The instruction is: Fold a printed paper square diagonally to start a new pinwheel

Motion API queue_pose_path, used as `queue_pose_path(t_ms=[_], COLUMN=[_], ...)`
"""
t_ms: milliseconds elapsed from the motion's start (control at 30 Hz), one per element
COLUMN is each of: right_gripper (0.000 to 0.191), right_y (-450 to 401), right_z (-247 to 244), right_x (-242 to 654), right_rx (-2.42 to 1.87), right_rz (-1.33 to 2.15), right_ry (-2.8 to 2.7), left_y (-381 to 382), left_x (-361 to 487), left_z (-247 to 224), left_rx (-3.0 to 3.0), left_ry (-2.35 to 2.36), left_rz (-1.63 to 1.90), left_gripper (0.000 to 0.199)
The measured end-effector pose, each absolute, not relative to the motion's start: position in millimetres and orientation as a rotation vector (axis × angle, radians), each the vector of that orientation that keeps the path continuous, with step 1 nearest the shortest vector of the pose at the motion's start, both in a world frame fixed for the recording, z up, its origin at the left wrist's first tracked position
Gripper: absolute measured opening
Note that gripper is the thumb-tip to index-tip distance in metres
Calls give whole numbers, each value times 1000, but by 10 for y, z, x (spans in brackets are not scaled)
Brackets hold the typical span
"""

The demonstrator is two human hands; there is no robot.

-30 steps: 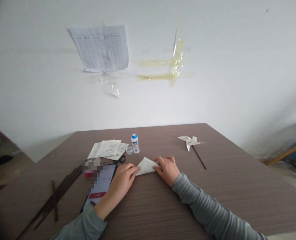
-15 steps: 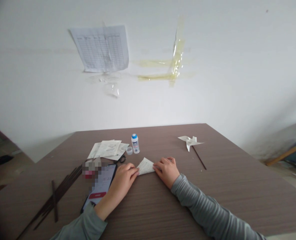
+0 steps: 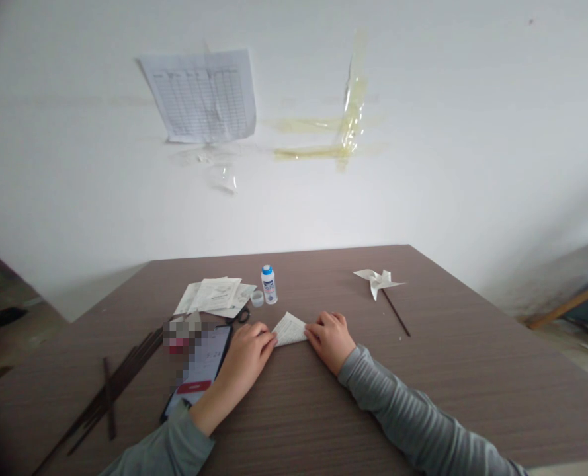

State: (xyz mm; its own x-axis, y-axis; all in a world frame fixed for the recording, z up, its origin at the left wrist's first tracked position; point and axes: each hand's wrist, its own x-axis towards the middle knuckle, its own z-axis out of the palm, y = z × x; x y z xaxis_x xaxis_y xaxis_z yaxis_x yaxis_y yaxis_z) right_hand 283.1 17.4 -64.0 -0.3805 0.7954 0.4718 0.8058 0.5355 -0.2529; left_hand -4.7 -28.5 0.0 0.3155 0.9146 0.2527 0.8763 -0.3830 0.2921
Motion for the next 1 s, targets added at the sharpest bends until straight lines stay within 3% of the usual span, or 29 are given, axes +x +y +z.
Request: queue_pose_path(t_ms=[533,1000], right_gripper=[23,27], right_y=[164,90], right_z=[-656,-551], right_x=[2831,2765], right_rx=[-1350,-1429], right_rz=[10,-4], right_ry=[-2239,-2228], left_y=[-352,-272], left_x=[68,238], left_z=[121,242], left_rx=[2441,2396], left_ry=[1645,1788], left_rz=[645,389], left_gripper=[32,28])
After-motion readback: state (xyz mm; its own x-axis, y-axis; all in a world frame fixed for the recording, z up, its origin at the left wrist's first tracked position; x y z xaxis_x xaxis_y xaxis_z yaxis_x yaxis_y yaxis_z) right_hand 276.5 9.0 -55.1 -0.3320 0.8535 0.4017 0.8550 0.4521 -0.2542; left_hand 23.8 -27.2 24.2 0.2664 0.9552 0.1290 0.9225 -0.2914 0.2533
